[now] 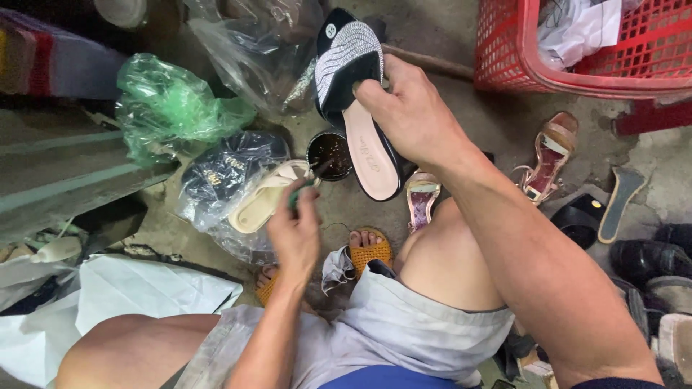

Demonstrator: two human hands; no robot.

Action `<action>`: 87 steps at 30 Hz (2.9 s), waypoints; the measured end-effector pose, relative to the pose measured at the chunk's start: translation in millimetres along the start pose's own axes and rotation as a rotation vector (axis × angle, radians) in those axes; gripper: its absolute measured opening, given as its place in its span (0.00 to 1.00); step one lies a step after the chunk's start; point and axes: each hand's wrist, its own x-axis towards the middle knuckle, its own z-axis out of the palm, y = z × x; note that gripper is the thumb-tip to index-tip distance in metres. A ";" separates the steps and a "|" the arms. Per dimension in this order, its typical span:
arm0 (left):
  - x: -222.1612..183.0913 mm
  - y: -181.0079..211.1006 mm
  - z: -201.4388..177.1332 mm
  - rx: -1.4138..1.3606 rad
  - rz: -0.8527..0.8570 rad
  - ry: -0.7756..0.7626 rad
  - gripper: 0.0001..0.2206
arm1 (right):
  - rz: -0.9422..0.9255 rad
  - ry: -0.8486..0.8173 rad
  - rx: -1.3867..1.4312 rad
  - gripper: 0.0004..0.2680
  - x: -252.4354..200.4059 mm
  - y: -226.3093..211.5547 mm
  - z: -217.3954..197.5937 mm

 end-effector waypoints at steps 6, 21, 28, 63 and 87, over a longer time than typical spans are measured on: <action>-35.9 41.6 -76.0 -0.604 0.301 0.294 0.06 | 0.057 -0.050 -0.087 0.06 -10.2 -15.4 6.7; -9.8 28.4 -27.9 0.189 1.131 0.302 0.18 | -0.018 -0.016 -0.080 0.06 -39.2 -30.1 21.9; -21.3 18.4 -27.4 0.235 1.137 0.327 0.19 | -0.044 -0.011 0.031 0.04 -39.4 -30.3 24.8; -25.8 63.7 -20.3 -0.314 0.331 0.155 0.13 | -0.208 0.063 -0.078 0.07 -36.0 -29.2 39.0; -29.6 64.9 -41.7 -0.429 0.229 -0.038 0.19 | -0.116 0.030 -0.165 0.06 -39.8 -28.4 34.9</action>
